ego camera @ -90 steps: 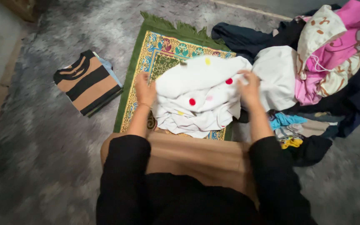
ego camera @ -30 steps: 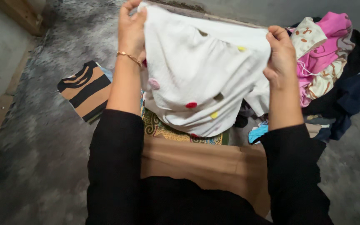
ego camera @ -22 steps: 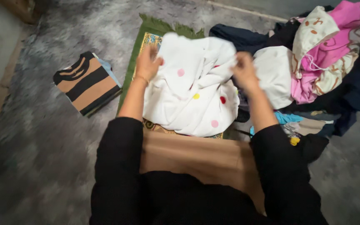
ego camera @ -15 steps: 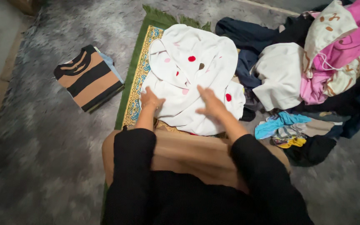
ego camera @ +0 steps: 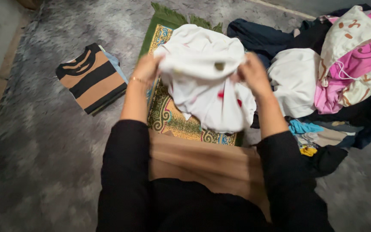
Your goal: The person sits on a prayer mat and folds several garments one by one. They fold a light green t-shirt, a pair of light blue jeans, a brown and black striped top, and a white polka-dotted shirt, placing each folded item to the side.
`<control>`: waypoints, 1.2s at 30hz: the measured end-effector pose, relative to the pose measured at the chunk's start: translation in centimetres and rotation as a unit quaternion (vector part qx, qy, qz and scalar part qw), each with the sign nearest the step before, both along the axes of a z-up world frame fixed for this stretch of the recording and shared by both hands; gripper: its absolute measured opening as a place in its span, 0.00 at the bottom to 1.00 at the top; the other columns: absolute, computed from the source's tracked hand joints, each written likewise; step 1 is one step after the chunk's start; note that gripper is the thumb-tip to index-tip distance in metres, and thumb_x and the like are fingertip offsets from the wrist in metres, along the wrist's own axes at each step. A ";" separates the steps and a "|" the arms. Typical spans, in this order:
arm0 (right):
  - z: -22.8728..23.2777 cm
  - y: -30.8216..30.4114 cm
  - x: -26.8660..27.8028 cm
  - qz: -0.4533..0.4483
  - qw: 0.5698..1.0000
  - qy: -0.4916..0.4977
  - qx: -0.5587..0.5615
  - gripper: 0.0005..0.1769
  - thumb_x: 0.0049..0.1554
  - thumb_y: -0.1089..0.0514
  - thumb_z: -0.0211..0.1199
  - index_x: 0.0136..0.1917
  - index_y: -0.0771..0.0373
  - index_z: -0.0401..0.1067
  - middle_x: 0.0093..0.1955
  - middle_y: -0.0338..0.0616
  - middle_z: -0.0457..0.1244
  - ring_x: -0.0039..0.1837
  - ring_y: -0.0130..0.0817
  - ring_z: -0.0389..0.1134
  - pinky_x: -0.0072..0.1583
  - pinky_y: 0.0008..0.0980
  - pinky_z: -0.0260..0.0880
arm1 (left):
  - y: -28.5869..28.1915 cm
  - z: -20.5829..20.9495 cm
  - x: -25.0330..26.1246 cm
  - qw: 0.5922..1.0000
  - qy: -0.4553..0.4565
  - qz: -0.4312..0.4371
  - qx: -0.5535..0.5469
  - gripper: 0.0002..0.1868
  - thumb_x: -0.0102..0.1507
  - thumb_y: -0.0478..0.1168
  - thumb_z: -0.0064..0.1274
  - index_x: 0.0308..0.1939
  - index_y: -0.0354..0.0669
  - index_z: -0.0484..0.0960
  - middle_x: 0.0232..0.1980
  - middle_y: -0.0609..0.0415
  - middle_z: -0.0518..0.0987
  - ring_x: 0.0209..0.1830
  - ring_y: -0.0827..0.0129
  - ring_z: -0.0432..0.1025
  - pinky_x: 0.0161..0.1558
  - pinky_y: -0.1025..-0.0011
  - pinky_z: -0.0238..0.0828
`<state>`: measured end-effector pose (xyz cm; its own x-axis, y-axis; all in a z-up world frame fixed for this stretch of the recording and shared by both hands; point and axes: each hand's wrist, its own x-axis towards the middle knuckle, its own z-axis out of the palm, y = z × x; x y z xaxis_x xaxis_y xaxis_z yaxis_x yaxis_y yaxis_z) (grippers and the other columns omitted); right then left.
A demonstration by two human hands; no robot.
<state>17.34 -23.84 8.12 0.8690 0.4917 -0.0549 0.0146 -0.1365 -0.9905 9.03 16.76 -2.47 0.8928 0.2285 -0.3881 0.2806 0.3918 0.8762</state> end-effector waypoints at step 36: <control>-10.7 -4.0 -12.7 0.048 0.742 -0.400 -0.535 0.15 0.44 0.55 0.68 0.48 0.48 0.76 0.57 0.52 0.66 0.60 0.49 0.66 0.50 0.58 0.63 | -22.2 -8.0 -7.4 0.673 0.093 -0.411 0.608 0.31 0.59 0.39 0.61 0.65 0.53 0.69 0.61 0.49 0.76 0.59 0.56 0.75 0.63 0.46 0.59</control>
